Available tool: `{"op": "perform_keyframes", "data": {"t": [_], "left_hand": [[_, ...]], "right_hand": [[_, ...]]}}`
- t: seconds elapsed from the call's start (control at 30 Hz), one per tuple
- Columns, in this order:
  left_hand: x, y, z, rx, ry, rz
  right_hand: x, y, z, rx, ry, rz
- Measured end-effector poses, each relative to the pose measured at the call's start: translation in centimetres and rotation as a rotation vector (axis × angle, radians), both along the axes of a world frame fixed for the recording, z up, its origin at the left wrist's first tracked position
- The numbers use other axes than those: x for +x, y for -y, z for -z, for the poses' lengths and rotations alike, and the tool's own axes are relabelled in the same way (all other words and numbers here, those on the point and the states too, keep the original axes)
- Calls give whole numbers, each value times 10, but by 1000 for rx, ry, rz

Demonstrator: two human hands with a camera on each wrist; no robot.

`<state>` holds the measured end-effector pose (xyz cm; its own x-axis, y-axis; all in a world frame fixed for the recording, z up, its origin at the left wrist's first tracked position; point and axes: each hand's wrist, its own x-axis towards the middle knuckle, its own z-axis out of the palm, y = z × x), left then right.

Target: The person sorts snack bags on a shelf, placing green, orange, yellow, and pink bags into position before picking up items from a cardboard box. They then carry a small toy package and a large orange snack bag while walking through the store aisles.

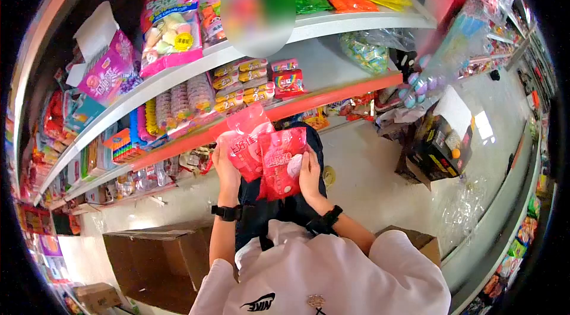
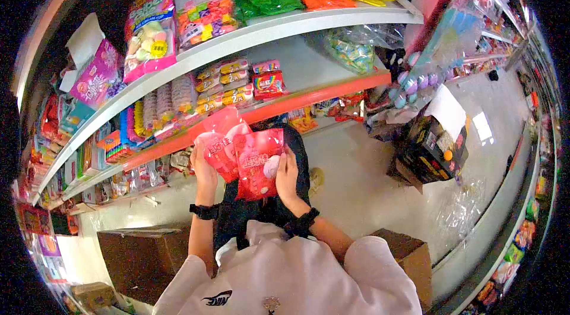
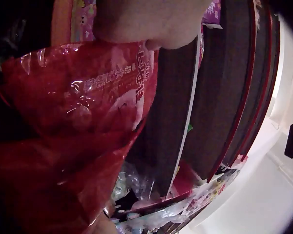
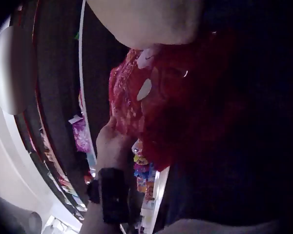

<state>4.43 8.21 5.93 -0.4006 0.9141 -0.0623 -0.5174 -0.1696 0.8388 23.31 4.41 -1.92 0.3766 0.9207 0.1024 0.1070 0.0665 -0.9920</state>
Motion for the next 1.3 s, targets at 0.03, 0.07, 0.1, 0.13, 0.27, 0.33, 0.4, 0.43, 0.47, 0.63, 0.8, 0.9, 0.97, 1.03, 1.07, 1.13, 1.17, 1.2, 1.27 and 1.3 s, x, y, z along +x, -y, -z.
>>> {"op": "perform_keyframes", "data": {"t": [0.03,0.07,0.1,0.13,0.27,0.33,0.4,0.43,0.47,0.63,0.8,0.9,0.97,1.03,1.07,1.13,1.17,1.2,1.27,1.3], "left_hand": [[3,1,-4,-5,4,2],[5,0,-7,-9,7,5],[7,0,-8,-5,14,19],[7,1,-10,2,21,32],[8,0,-8,6,17,64],[7,1,-9,-1,24,72],[8,6,-16,17,9,68],[8,8,-19,26,3,63],[2,7,-13,57,-11,79],[-5,28,-33,32,-101,-52],[-28,45,-48,96,-123,-67],[-27,56,-73,69,-144,3],[-31,47,-93,82,-247,65],[-28,34,-127,90,-275,164],[-20,26,-146,95,-251,234],[-13,12,-163,110,-247,234],[-10,5,-172,136,-226,289],[-6,-2,-179,125,-210,238],[-20,-21,-188,237,-225,303],[-33,-35,-190,266,-140,340]], "right_hand": [[-5,6,0,2,-15,13],[-11,13,8,-24,-76,43],[-17,19,16,-45,-137,74],[-21,25,14,-57,-106,90],[-17,27,7,-75,-93,160],[-14,27,6,-72,-91,172],[-13,20,5,3,47,184],[-11,16,5,41,118,188],[-10,14,5,52,152,189],[-10,19,-3,26,154,166],[-10,19,4,-37,230,152],[-7,19,9,-64,260,133],[-5,19,7,-124,146,95],[-9,18,17,-203,90,92],[-9,17,20,-293,86,54],[-11,13,34,-254,-74,55],[-14,10,44,-238,-155,51],[-12,8,54,-254,-103,49],[-13,4,77,-207,-132,44],[-12,6,77,-219,-118,9]]}}
